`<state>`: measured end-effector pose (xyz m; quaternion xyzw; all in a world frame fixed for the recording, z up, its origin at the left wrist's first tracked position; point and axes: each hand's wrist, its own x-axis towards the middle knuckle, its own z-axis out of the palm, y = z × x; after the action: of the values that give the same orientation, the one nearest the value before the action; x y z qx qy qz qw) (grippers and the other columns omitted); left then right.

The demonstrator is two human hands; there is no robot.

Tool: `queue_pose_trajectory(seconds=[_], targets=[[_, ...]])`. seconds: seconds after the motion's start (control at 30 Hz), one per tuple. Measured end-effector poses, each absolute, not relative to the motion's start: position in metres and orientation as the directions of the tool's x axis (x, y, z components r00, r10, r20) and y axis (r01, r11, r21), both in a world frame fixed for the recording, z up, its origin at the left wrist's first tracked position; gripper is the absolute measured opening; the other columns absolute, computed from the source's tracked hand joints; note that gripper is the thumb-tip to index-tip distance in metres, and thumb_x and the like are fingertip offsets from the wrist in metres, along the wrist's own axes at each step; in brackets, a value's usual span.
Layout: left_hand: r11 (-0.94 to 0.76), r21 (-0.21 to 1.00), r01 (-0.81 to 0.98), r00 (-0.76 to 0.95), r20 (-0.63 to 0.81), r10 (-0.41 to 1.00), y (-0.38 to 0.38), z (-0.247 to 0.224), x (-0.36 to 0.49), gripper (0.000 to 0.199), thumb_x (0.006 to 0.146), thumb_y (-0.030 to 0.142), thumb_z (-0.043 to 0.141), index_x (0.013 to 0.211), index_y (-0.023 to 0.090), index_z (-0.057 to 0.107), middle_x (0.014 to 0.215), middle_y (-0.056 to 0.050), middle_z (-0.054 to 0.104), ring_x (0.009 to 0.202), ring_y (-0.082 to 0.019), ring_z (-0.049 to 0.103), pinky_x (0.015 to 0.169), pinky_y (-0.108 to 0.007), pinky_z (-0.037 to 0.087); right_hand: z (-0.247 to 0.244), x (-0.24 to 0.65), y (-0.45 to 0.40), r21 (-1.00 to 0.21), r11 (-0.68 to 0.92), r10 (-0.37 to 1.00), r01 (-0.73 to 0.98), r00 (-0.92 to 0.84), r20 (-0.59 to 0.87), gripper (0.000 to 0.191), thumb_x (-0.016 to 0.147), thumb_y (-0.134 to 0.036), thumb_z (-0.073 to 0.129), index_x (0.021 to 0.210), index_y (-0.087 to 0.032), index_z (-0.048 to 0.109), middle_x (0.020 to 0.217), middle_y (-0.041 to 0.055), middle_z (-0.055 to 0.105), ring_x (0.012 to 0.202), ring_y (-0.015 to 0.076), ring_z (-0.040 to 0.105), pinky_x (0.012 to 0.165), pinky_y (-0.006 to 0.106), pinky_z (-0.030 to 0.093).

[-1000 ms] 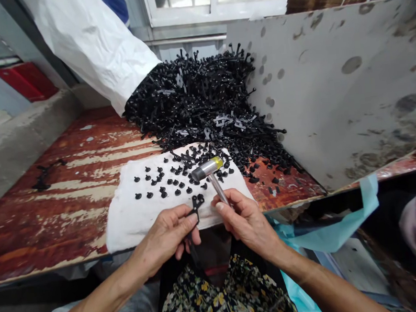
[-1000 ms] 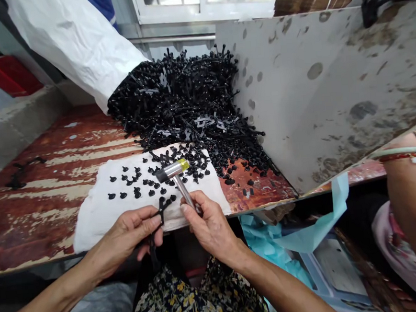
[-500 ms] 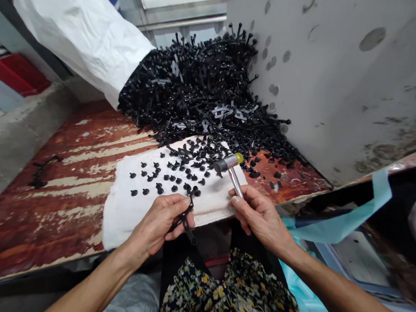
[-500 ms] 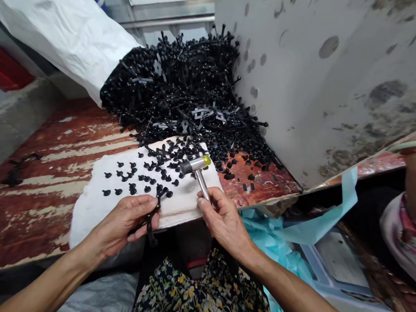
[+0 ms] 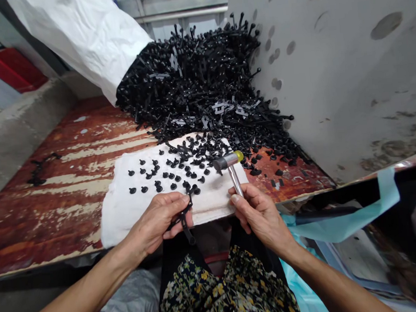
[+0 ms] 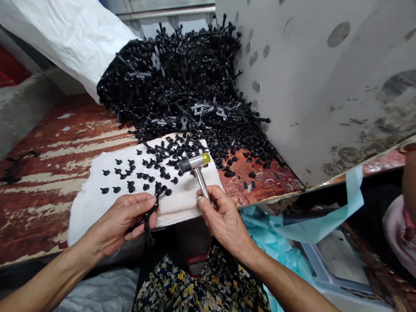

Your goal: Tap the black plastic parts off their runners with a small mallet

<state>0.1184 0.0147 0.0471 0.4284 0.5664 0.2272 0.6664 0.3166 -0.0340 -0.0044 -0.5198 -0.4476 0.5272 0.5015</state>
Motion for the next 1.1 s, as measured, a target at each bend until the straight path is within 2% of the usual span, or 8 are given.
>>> queue_pose_trajectory(seconds=[0.23,0.33,0.43,0.57,0.73,0.87,0.93,1.1], targets=[[0.496,0.833,0.244,0.263,-0.550,0.793,0.019,0.045,0.117,0.041,0.058,0.050,0.073,0.058,0.013,0.057,0.049,-0.003,0.061,0.030,-0.003,0.032,0.031,-0.015,0.013,-0.008,0.320,-0.035,-0.999,-0.052,0.998,0.005,0.028,-0.052,0.034,0.088,-0.049,0.052,0.099,-0.017,0.055,0.059,-0.0076,0.043,0.042,0.0067,0.034,0.038,0.021,0.026],[0.488,0.814,0.315,0.250,-0.567,0.784,0.024,0.047,0.116,0.037,0.058,0.046,0.072,0.055,0.013,0.057,0.045,-0.002,0.059,0.028,-0.002,0.030,0.031,-0.016,0.012,-0.005,0.322,-0.036,-0.990,0.011,1.000,0.143,-0.008,0.010,0.030,0.094,-0.040,0.044,0.104,-0.016,0.060,0.066,-0.0024,0.053,0.050,0.0091,0.046,0.043,0.021,0.036],[0.471,0.798,0.376,0.258,-0.578,0.774,0.027,0.050,0.115,0.034,0.061,0.043,0.070,0.052,0.013,0.057,0.044,-0.001,0.057,0.028,-0.002,0.028,0.032,-0.016,0.012,0.000,0.325,-0.036,-0.935,0.138,0.990,0.328,-0.033,0.135,0.034,0.095,-0.026,0.041,0.122,-0.016,0.059,0.085,0.0053,0.068,0.078,0.0160,0.064,0.065,0.026,0.053],[0.453,0.813,0.365,0.280,-0.560,0.780,0.026,0.049,0.114,0.031,0.064,0.040,0.069,0.052,0.013,0.057,0.044,-0.001,0.057,0.030,-0.002,0.029,0.032,-0.016,0.013,0.006,0.330,-0.036,-0.739,0.456,0.884,0.497,-0.154,0.441,0.048,0.093,-0.011,0.042,0.139,-0.021,0.050,0.124,0.0107,0.066,0.114,0.0202,0.062,0.096,0.035,0.052],[0.427,0.818,0.386,0.273,-0.543,0.794,0.024,0.045,0.112,0.032,0.071,0.040,0.064,0.053,0.013,0.058,0.044,-0.001,0.055,0.029,-0.002,0.030,0.032,-0.016,0.014,0.013,0.334,-0.037,-0.550,0.586,0.788,0.595,-0.259,0.559,0.059,0.091,-0.002,0.040,0.146,-0.022,0.041,0.109,0.0113,0.067,0.094,0.0189,0.067,0.078,0.031,0.059],[0.418,0.812,0.408,0.254,-0.540,0.803,0.023,0.047,0.114,0.034,0.076,0.040,0.059,0.054,0.013,0.059,0.044,-0.001,0.056,0.029,-0.003,0.029,0.032,-0.015,0.015,0.017,0.336,-0.037,-0.404,0.569,0.794,0.716,-0.351,0.496,0.050,0.091,-0.005,0.039,0.139,-0.013,0.050,0.088,0.0096,0.064,0.069,0.0185,0.064,0.059,0.031,0.058],[0.431,0.806,0.406,0.244,-0.550,0.799,0.023,0.049,0.115,0.034,0.075,0.039,0.059,0.053,0.014,0.058,0.043,-0.001,0.055,0.028,-0.003,0.028,0.032,-0.016,0.015,0.020,0.336,-0.037,-0.391,0.571,0.790,0.722,-0.354,0.500,0.051,0.091,-0.004,0.040,0.140,-0.014,0.049,0.089,0.0090,0.064,0.070,0.0184,0.064,0.062,0.031,0.059],[0.431,0.816,0.385,0.269,-0.546,0.794,0.024,0.049,0.114,0.033,0.075,0.039,0.060,0.053,0.014,0.057,0.045,-0.002,0.056,0.029,-0.004,0.029,0.032,-0.017,0.013,0.029,0.333,-0.039,-0.390,0.631,0.677,0.670,-0.231,0.699,0.067,0.090,0.000,0.043,0.150,-0.028,0.035,0.105,0.0076,0.066,0.091,0.0171,0.065,0.079,0.029,0.057]])
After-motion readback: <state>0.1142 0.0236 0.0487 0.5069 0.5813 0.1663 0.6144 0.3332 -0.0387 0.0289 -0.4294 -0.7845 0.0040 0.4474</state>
